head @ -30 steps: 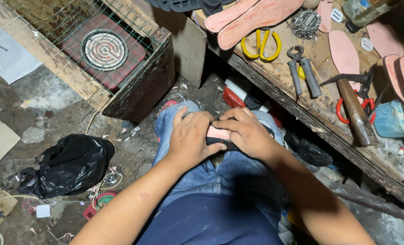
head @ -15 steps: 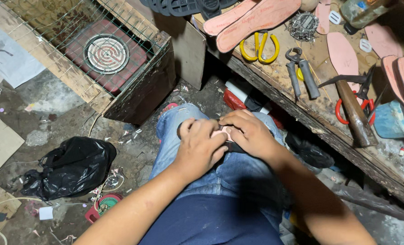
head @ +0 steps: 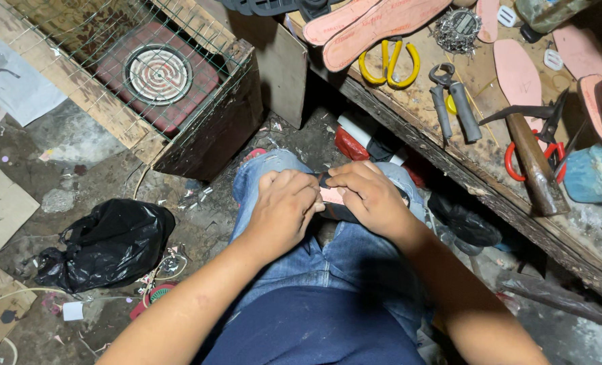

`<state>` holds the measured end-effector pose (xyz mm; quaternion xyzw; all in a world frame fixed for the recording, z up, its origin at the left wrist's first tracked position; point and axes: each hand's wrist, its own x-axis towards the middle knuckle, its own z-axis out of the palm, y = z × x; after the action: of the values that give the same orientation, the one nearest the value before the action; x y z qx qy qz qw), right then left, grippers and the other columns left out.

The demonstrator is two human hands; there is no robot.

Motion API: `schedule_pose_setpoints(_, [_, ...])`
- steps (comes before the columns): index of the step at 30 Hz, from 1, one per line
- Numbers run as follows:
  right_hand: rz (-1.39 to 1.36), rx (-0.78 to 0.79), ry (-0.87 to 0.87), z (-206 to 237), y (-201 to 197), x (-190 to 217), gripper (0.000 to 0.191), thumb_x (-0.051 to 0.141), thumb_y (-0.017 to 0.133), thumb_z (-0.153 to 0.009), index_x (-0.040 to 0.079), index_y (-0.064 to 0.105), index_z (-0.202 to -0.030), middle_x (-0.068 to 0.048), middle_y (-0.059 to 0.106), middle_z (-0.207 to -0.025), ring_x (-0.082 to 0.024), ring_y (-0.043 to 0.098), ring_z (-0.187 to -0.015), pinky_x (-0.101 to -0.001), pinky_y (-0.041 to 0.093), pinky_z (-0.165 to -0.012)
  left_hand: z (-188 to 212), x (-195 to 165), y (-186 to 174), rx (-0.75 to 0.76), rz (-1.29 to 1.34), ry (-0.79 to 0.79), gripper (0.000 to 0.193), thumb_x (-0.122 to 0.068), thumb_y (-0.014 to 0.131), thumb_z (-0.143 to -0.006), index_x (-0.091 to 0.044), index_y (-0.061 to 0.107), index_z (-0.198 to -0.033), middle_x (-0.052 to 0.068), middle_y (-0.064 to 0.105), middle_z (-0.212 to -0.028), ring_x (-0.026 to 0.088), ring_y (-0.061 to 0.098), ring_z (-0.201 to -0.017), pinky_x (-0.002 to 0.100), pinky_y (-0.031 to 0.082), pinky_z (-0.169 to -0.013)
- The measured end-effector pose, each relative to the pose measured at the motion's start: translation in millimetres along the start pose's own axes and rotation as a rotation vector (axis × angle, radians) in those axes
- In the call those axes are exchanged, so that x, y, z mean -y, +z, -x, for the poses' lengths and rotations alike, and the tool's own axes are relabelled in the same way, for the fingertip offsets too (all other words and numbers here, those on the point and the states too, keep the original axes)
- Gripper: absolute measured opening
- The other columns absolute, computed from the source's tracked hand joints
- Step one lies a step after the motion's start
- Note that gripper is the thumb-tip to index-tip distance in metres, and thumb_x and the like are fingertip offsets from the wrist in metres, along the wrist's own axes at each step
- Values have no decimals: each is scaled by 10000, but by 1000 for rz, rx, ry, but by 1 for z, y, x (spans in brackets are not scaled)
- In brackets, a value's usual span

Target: The person sits on the floor of a shoe workshop and works on a black shoe upper. They use lasting pliers to pull and grip the upper, hammer the sole edge, fit a brown sole board to the shoe bottom, press the sole in place by hand, and finally hold up the shoe with the pink insole fitted.

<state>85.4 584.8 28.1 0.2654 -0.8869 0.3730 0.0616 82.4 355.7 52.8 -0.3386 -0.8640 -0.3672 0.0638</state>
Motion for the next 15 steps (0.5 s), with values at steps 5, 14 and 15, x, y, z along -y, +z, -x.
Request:
schedule_pose_setpoints(5, [8,-11,16,1,0,3,283,-2,589,-841,43,700,-1096,-122,704,-1184,-326,640,-1125,-423,497,-1001,-5,-1,-1,11,-17,5,120,-164,732,-854,-76,665,-899,39,636,-1029,271,565,-1029,423,389,-897])
schedule_pose_setpoints(14, [-7,-41,-6,2,2,2,257,-6,604,-850,40,700,-1083,-125,710,-1167,-318,655,-1091,-413,507,-980,-4,1,-3,13,23,17,150,-136,724,-850,-50,667,-959,50,629,-1077,273,561,-1059,419,389,-904])
schedule_pose_setpoints(15, [-11,-41,-6,2,2,2,254,-5,607,-853,38,699,-1085,-128,709,-1165,-319,655,-1088,-415,507,-977,-4,2,-2,10,13,17,156,-137,723,-849,-48,668,-965,50,631,-1083,276,559,-1053,419,392,-905])
